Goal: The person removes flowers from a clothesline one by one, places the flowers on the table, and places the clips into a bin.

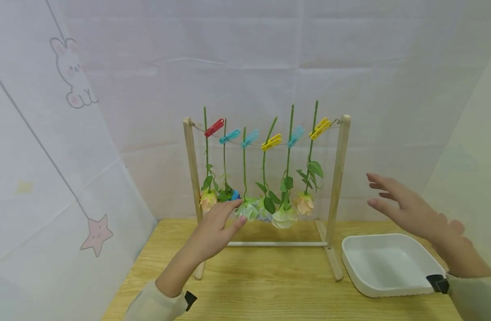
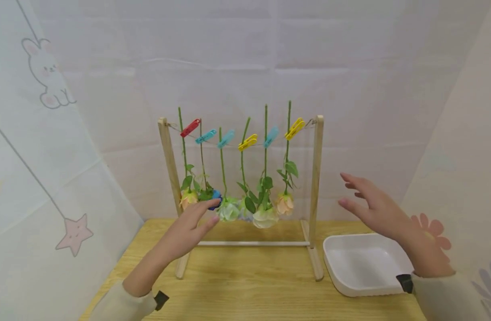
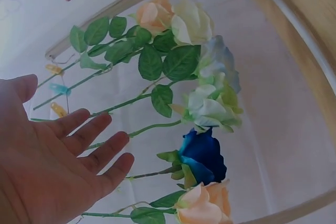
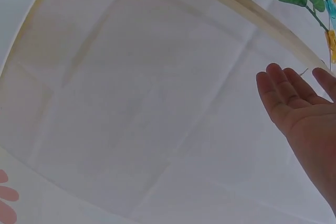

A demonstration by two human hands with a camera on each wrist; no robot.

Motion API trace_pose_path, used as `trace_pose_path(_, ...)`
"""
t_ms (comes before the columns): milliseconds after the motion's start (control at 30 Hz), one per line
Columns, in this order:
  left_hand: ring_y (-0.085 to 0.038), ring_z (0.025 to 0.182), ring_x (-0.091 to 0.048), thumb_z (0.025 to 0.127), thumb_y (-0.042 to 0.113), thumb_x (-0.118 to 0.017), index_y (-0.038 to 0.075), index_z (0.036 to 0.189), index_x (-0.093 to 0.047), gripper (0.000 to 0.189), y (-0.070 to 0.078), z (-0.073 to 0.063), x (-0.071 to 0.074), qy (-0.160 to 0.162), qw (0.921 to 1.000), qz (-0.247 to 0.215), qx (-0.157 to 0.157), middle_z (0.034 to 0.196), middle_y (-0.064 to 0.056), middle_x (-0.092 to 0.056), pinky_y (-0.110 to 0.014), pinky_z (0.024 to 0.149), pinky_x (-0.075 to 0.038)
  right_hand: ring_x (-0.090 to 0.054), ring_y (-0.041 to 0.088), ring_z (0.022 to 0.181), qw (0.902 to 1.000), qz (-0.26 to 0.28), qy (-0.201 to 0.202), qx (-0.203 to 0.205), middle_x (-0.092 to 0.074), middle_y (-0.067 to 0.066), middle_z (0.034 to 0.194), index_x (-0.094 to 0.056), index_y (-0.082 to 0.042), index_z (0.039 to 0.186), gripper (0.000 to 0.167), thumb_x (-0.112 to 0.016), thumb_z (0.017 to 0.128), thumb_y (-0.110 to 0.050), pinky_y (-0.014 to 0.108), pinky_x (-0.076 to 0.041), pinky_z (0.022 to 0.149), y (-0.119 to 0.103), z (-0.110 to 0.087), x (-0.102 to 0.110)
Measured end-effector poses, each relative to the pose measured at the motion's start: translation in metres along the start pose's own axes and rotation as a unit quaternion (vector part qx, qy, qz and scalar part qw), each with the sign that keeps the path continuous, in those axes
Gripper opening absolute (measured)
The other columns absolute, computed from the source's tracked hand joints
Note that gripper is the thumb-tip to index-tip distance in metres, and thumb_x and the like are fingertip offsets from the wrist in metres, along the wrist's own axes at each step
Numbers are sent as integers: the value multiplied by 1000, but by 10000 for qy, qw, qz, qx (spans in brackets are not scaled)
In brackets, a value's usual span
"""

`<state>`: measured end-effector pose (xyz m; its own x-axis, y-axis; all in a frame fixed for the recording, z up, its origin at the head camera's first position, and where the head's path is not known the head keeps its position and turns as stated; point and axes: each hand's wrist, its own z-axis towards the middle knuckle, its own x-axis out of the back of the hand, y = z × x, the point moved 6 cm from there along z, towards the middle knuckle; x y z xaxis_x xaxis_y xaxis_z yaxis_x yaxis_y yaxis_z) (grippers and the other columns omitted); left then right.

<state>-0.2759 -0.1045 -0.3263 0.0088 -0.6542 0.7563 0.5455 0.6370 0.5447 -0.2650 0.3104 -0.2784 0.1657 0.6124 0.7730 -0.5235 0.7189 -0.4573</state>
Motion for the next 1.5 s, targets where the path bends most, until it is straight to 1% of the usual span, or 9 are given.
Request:
trace_pose_path(167,-28,144,-39,105,53,-44,17,153,-45,60,5,8,-1,-126,9992,-373,-46,153,-2,-48,-59,115,-34,-44,-15,116,9999,136,-41,-89,-46,13,151,-32,-17,160,64,-61,102,-15,0,-37,90,-4,10,9)
trace_pose_path(367,-22,139,-47,106,50,-45,20,153,-45,55,10,23,-2,-83,9966,-806,-129,149,1,-53,-54,110,-42,-43,-18,115,9998,155,-154,43,-47,22,149,-30,-12,160,64,-59,103,-14,0,-38,87,-10,23,22)
trace_pose_path(500,-18,136,-50,106,47,-48,22,152,-44,53,17,32,-2,-26,9934,-1133,-183,144,5,-57,-51,110,-44,-53,7,124,9998,112,-132,-86,-49,21,148,-30,-15,160,64,-59,103,-15,-1,-36,86,-12,33,31)
trace_pose_path(600,-17,134,-51,106,47,-50,21,152,-45,53,24,38,-2,-9,9918,-1248,-272,142,6,-58,-49,111,-43,-53,18,126,9997,40,-86,-241,-51,18,146,-31,-18,160,63,-59,103,-17,-2,-34,85,-14,39,36)
trace_pose_path(900,-18,130,-55,106,39,-53,13,149,-49,50,47,60,-2,90,9897,-1317,-553,139,1,-61,-44,110,-45,-48,27,132,9991,-10,-157,-382,-49,14,150,-30,-25,160,60,-55,106,-25,1,-34,84,-24,62,54)
trace_pose_path(1033,-16,129,-55,106,38,-53,14,148,-49,48,56,70,-2,93,9882,-1402,-602,138,1,-61,-43,109,-45,-47,25,133,9986,70,-217,-469,-48,12,150,-30,-27,160,58,-53,107,-29,24,-43,100,-27,71,61)
trace_pose_path(1167,-17,128,-56,106,38,-53,14,148,-48,49,66,81,-4,58,9865,-1489,-685,139,0,-61,-40,107,-47,-43,33,136,9975,199,-282,-612,-45,12,153,-28,-30,161,58,-51,107,-36,65,-38,105,-30,78,64)
trace_pose_path(1333,-18,128,-57,106,38,-52,15,150,-46,50,75,93,-9,-71,9835,-1700,-614,143,-3,-58,-39,105,-49,-39,40,139,9968,298,-282,-689,-43,15,155,-29,-30,161,60,-52,106,-39,74,-32,104,-34,91,67)
trace_pose_path(1500,-16,130,-55,106,35,-52,17,150,-46,48,76,107,-14,-70,9770,-2068,-523,146,1,-55,-38,108,-48,-38,39,139,9977,285,-220,-579,-43,17,154,-33,-25,160,59,-53,106,-37,72,-31,106,-42,109,71)
